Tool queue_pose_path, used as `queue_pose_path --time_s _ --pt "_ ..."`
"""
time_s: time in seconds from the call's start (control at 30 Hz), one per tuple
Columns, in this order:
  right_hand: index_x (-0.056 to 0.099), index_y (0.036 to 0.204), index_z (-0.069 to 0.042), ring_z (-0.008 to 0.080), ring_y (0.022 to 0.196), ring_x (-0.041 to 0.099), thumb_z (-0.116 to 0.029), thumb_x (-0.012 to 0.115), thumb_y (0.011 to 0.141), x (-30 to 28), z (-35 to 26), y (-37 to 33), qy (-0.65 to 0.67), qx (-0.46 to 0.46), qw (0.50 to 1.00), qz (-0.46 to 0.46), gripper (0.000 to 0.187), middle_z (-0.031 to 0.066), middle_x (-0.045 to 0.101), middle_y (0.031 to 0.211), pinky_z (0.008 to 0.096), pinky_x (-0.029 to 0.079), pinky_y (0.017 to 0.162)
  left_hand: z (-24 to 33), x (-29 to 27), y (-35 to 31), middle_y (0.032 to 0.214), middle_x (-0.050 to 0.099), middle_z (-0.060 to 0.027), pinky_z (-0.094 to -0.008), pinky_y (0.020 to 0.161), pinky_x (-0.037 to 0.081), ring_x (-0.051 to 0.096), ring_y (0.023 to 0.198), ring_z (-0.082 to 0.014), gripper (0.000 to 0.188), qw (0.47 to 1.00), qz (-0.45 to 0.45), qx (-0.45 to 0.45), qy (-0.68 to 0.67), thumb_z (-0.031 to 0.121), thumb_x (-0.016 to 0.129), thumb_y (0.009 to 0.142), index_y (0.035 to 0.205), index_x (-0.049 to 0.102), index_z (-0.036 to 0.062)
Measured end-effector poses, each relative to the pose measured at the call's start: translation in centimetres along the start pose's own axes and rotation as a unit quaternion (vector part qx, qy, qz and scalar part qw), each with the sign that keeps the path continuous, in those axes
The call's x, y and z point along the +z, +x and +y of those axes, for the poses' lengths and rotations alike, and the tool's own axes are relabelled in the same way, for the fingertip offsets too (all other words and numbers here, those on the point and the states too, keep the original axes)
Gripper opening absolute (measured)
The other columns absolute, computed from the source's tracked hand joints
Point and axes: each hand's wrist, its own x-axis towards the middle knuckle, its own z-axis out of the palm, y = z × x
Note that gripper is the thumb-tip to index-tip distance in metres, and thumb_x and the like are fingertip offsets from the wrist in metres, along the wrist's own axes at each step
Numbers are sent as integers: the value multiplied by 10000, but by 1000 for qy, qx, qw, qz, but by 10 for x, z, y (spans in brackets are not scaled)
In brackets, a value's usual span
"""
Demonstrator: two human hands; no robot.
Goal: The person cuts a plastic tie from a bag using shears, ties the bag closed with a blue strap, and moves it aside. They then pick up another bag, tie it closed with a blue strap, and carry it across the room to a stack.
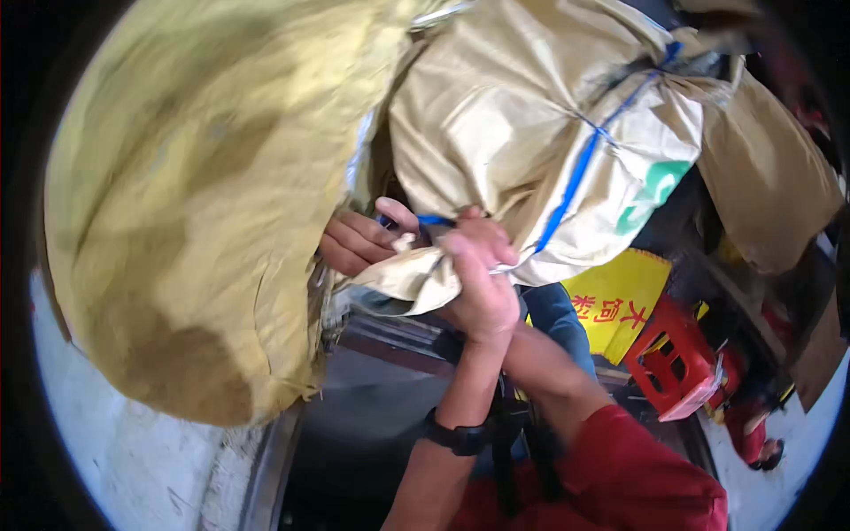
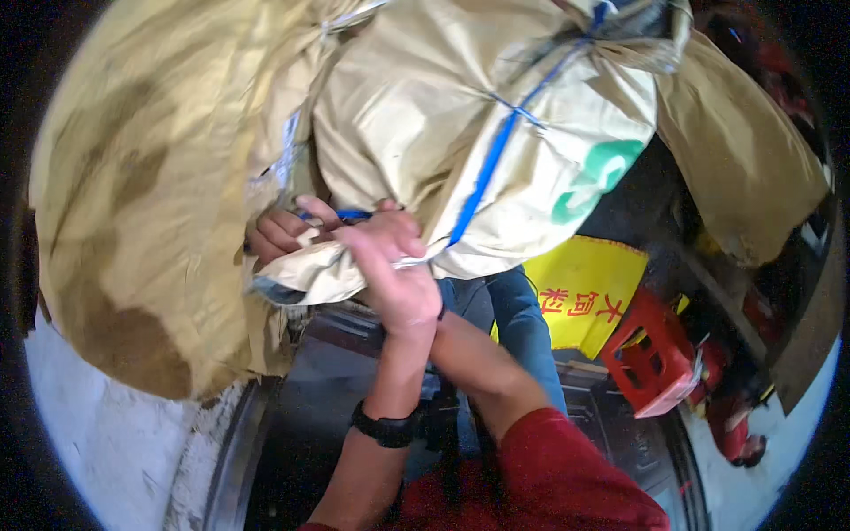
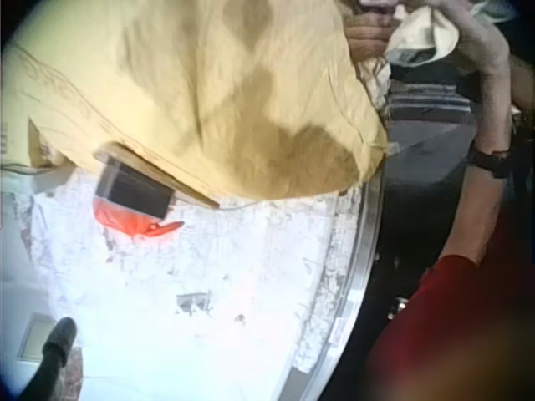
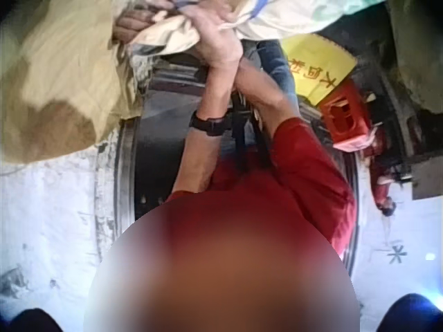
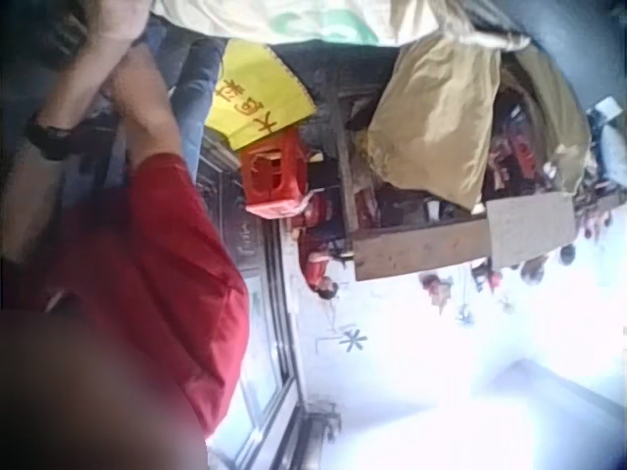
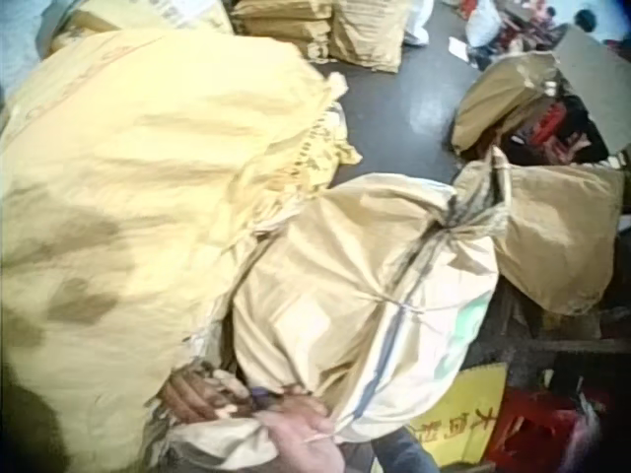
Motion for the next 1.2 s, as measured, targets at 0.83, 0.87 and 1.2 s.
queue_pose_path --time_s 0.83,0.87,1.2 --pt "578 834 11 269 726 568 -304 515 850 39 -129 143 -545 -167 566 -596 321 108 597 729 364 439 662 -1 -1 -19 593 500 -24 -288 601 417 500 557 -136 111 994 13 -113 4 135 468 848 800 501 41" --pt "595 822 5 223 700 576 -261 501 846 37 -129 141 -427 -28 670 -607 284 99 609 730 327 458 665 -11 -5 -19 594 500 -24 -283 633 424 506 569 -135 104 996 -19 -76 51 132 469 844 804 502 42" --pt "546 871 19 46 403 235 -213 381 936 -48 -197 136 -156 200 921 -295 291 -74 261 475 222 242 400 -10 -8 -22 650 538 -1 -395 982 309 570 740 -149 112 975 -8 189 120 1 610 661 664 557 100"
